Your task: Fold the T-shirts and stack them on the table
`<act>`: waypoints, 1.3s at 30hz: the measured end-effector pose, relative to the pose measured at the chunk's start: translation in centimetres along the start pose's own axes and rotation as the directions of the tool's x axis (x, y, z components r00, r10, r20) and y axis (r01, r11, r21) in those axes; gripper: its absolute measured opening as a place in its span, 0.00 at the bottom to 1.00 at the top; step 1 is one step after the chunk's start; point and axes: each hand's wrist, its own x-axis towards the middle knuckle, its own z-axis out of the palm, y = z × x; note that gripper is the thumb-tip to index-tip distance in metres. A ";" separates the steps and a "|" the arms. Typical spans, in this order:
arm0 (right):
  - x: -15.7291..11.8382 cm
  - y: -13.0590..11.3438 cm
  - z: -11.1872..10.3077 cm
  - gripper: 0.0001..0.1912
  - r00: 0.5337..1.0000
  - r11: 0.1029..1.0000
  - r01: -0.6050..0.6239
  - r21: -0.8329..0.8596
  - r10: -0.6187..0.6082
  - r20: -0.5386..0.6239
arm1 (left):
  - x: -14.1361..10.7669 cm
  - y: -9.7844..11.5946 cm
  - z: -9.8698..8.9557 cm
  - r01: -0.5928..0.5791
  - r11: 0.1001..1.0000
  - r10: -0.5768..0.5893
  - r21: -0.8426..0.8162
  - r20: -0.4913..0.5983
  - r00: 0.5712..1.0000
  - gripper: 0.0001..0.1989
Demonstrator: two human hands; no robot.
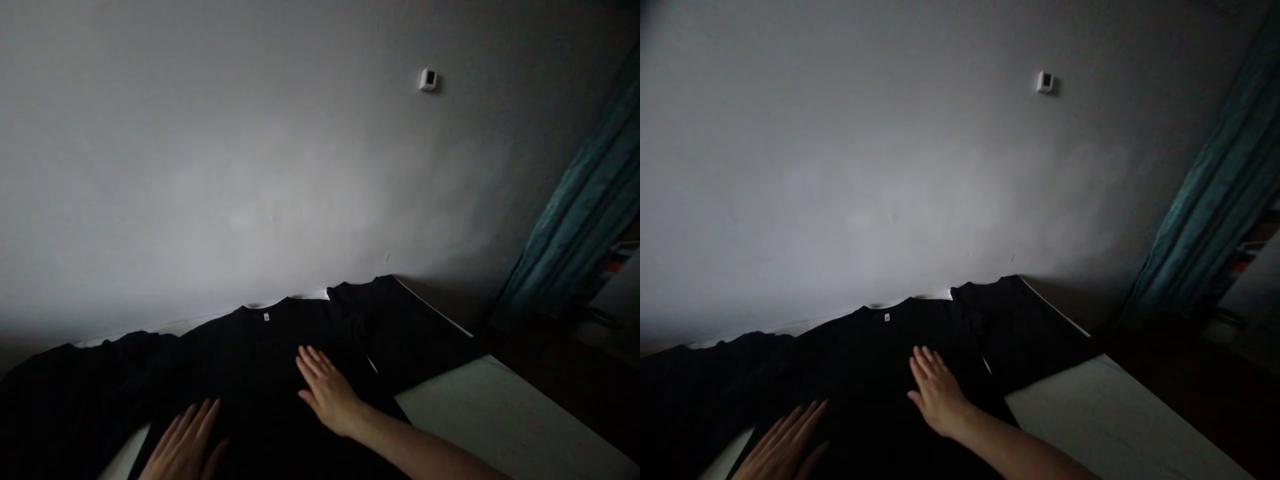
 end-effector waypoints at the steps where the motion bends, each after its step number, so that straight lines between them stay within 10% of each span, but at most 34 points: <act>1: 2.4 -0.8 0.4 0.32 0.992 0.993 0.113 0.035 -0.115 0.043 | 2.7 1.0 0.2 -0.061 0.998 0.061 -0.014 0.022 0.998 0.33; 4: 8.3 0.0 0.5 0.31 0.965 0.973 0.222 0.065 -0.229 0.129 | 9.4 1.3 0.5 -0.107 0.994 0.105 0.010 0.138 0.985 0.27; 10: 14.3 7.8 -1.5 0.34 0.941 0.932 -0.337 -0.131 0.332 -0.063 | 13.5 -4.3 1.5 0.150 0.975 -0.165 0.167 0.084 0.983 0.26; 14: 15.9 8.7 -0.5 0.31 0.995 0.989 -0.097 -0.114 0.097 -0.008 | 16.6 -3.6 2.9 0.022 0.999 -0.027 0.040 0.125 0.992 0.27; 20: 16.3 9.9 -2.1 0.31 0.941 0.920 -0.293 -0.262 0.326 0.093 | 17.3 -7.7 0.5 0.188 0.961 -0.231 0.203 0.216 0.949 0.25; 24: 18.1 4.8 -3.8 0.23 0.963 0.914 -0.264 -0.309 0.266 -0.038 | 14.6 -7.4 -4.9 0.284 0.897 -0.343 0.339 0.127 0.931 0.23; 29: 21.3 -6.6 -2.3 0.15 0.992 0.989 0.123 -0.081 -0.121 0.029 | 5.5 -2.7 -11.4 0.381 0.893 -0.441 0.241 0.293 0.848 0.20; 34: 24.0 -17.2 1.1 0.23 0.923 0.936 0.349 0.056 -0.353 0.151 | -4.9 0.4 -12.2 0.467 0.865 -0.500 0.184 0.395 0.770 0.22; 39: 25.0 -23.4 3.2 0.37 0.828 0.870 0.481 0.109 -0.491 0.271 | -8.6 3.3 -11.9 0.554 0.819 -0.567 0.152 0.366 0.738 0.26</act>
